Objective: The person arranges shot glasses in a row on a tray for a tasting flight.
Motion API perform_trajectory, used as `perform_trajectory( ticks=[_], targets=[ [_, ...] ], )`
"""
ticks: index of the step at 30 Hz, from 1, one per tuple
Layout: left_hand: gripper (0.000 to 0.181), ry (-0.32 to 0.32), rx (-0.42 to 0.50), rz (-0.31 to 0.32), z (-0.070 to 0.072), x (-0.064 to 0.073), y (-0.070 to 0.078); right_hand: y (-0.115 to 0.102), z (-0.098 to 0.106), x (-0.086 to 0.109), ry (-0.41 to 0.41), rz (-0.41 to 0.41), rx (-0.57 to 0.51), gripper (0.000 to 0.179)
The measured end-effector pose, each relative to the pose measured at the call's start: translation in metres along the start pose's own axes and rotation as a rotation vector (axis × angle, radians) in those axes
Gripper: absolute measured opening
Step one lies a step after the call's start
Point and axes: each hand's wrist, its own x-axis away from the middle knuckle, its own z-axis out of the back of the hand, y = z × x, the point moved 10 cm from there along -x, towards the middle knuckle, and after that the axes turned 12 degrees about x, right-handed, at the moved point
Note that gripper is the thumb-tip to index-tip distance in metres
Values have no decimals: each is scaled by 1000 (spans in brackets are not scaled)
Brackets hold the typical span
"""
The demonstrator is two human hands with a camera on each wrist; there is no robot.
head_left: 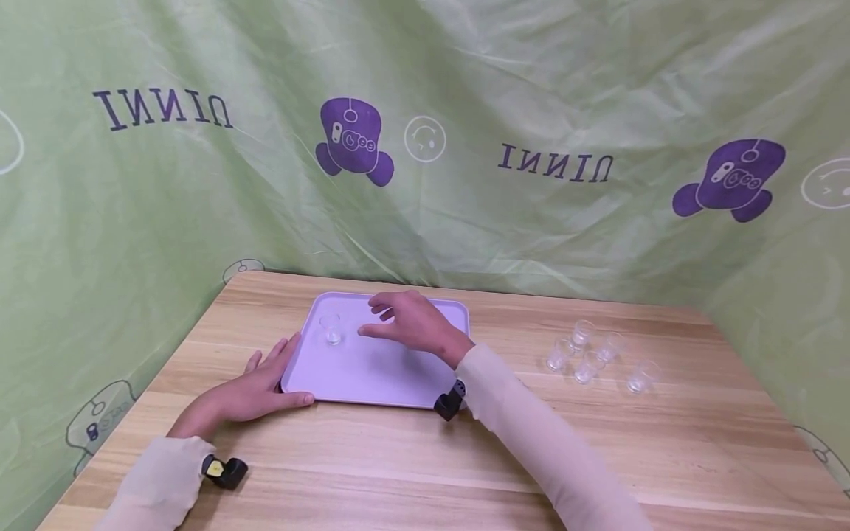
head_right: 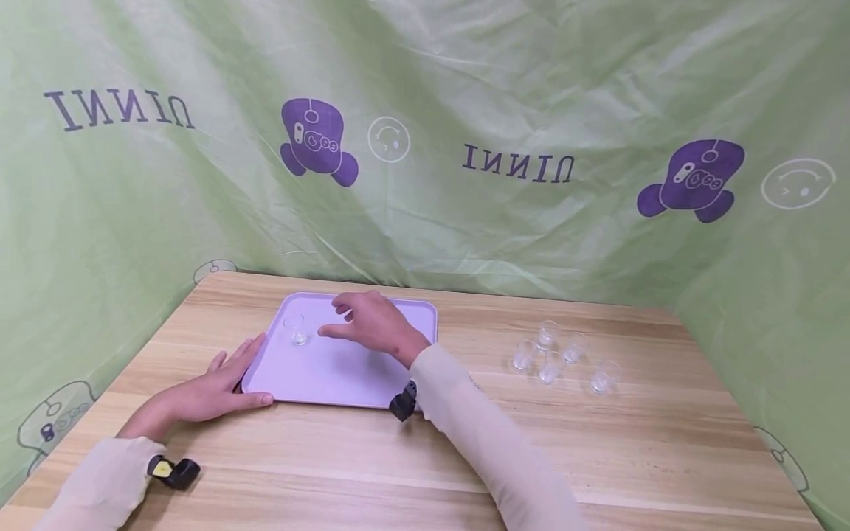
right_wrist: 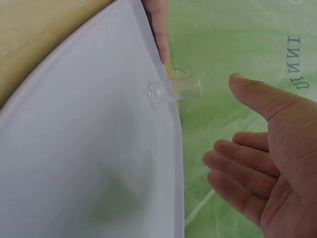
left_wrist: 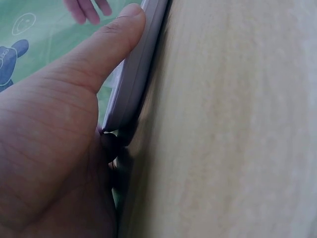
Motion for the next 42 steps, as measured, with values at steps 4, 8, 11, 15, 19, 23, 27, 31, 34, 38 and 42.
perform_trajectory(
  ticks=[4, 8, 11, 15, 19, 23, 27, 31, 34, 38, 42],
  targets=[
    [112, 0, 3, -3, 0, -1, 0, 7, 7, 12, 11, 2, 0, 55],
    [112, -2, 5, -5, -1, -1, 0, 14, 11, 24, 9, 1, 39, 55],
    [112, -4, 7, -9, -1, -2, 0, 18, 15, 33, 16, 10, 95, 54],
    [112, -2, 5, -13, 1, -2, 0, 19, 23, 46, 39, 39, 152, 50],
    [112, -1, -2, -14, 1, -3, -1, 20, 29, 58, 38, 59, 167, 47],
    [112, -3, -5, -13, 1, -3, -1, 27, 34, 72, 32, 46, 183, 45],
    [112, 0, 0, -16, 1, -4, -1, 32, 40, 86, 42, 35, 191, 43],
    [112, -2, -2, -14, -2, -2, -2, 36, 46, 103, 52, 41, 191, 42],
    [112, -4, -1, -11, -3, -1, -3, 40, 52, 116, 73, 37, 212, 42],
    [112, -3, -1, -9, -3, -1, -2, 48, 61, 135, 113, 3, 254, 43],
    [112, 2, -4, -12, -1, -2, -1, 53, 72, 152, 150, -30, 298, 45]
  ],
)
